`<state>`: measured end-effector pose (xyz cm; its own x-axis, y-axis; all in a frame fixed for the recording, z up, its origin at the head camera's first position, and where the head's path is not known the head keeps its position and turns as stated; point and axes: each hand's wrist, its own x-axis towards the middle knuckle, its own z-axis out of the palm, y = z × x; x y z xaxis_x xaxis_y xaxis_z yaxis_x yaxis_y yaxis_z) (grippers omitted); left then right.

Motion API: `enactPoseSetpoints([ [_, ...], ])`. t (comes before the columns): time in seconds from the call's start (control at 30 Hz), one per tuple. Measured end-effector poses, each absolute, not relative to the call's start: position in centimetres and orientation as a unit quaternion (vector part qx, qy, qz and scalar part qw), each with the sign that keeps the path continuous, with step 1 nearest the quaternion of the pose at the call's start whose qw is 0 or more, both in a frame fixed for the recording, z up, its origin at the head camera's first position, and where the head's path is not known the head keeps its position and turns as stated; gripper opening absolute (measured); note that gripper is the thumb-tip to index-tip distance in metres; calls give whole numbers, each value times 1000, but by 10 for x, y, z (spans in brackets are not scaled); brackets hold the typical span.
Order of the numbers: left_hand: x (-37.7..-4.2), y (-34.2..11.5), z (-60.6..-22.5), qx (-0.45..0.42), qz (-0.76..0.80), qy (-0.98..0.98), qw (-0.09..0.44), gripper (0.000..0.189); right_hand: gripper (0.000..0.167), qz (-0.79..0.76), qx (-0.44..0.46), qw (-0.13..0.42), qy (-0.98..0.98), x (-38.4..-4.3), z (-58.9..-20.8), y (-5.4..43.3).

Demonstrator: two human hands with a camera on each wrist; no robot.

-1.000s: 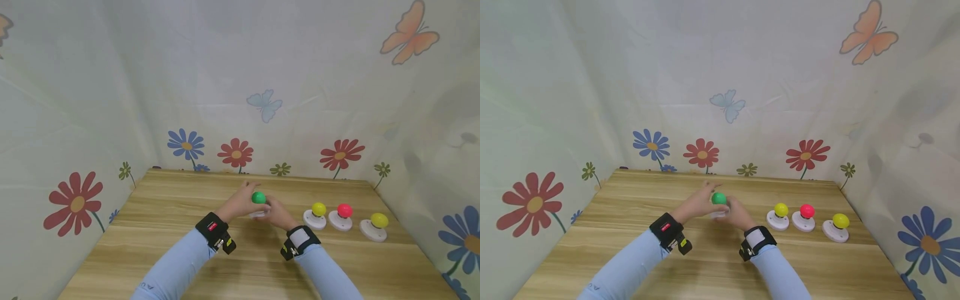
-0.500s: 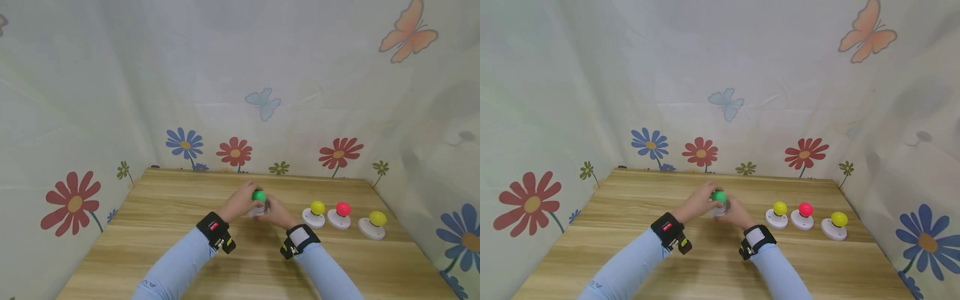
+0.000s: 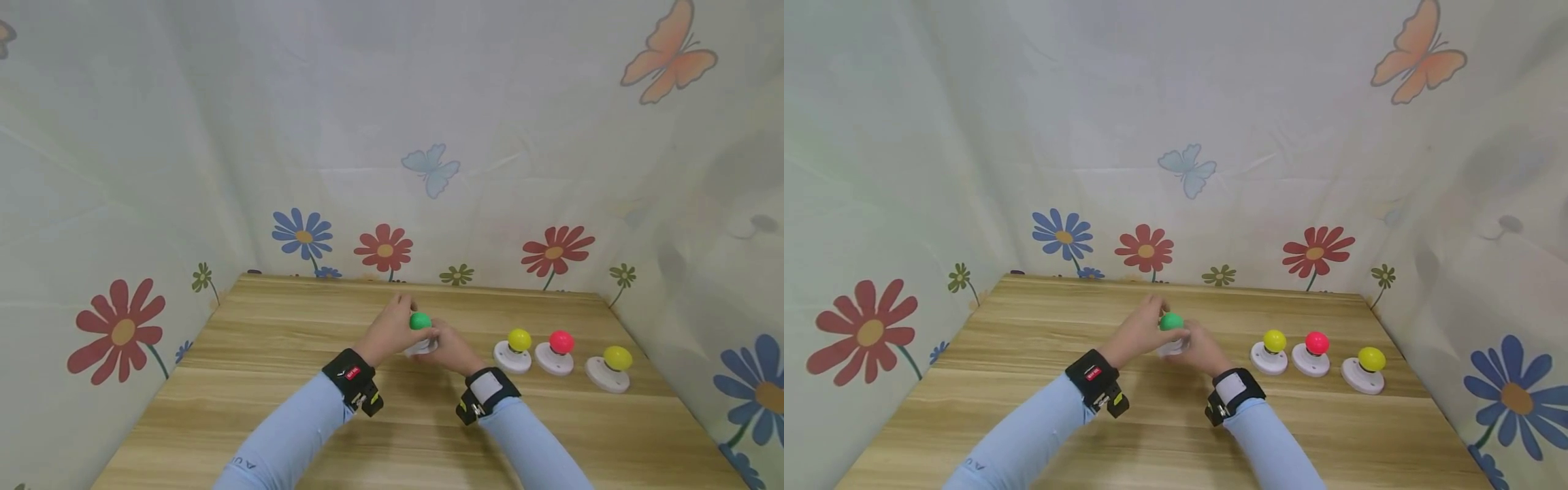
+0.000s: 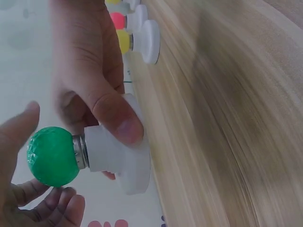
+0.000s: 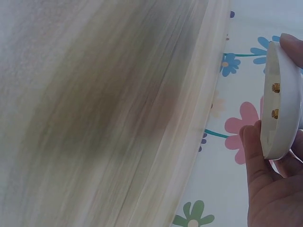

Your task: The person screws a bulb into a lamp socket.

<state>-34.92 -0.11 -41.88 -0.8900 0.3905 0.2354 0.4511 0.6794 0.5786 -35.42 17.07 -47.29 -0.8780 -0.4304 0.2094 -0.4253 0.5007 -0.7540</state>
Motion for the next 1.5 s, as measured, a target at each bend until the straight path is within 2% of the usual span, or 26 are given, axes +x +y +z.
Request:
enactPoseSetpoints([
  [0.17,-346,0,-417,-227,-324,-917,54,48,61,-438,-230,5,869,-352,-471,169],
  [0.47,-349,-2,-412,-305,-326,-894,34,39,69,-429,-210,-7,878,-353,-473,170],
  [0.57,-352,-4,-414,-317,-331,-888,17,47,70,-424,-208,-13,881,-353,-474,171],
  [0.7,-353,-5,-416,-303,-341,-890,-4,73,67,-422,-210,-15,882,-353,-474,172],
  [0.8,-352,-3,-419,-275,-347,-897,6,81,65,-428,-219,-12,877,-352,-474,173],
  [0.97,-349,1,-426,-245,-290,-922,72,63,63,-432,-233,-3,871,-350,-472,173],
  [1.07,-347,3,-428,-242,-274,-927,84,52,63,-434,-238,-2,869,-351,-473,172],
  [1.33,-348,3,-422,-296,-283,-911,53,42,67,-434,-215,-10,875,-351,-477,173],
  [1.5,-352,1,-421,-322,-301,-898,11,52,71,-433,-206,-11,877,-351,-478,174],
])
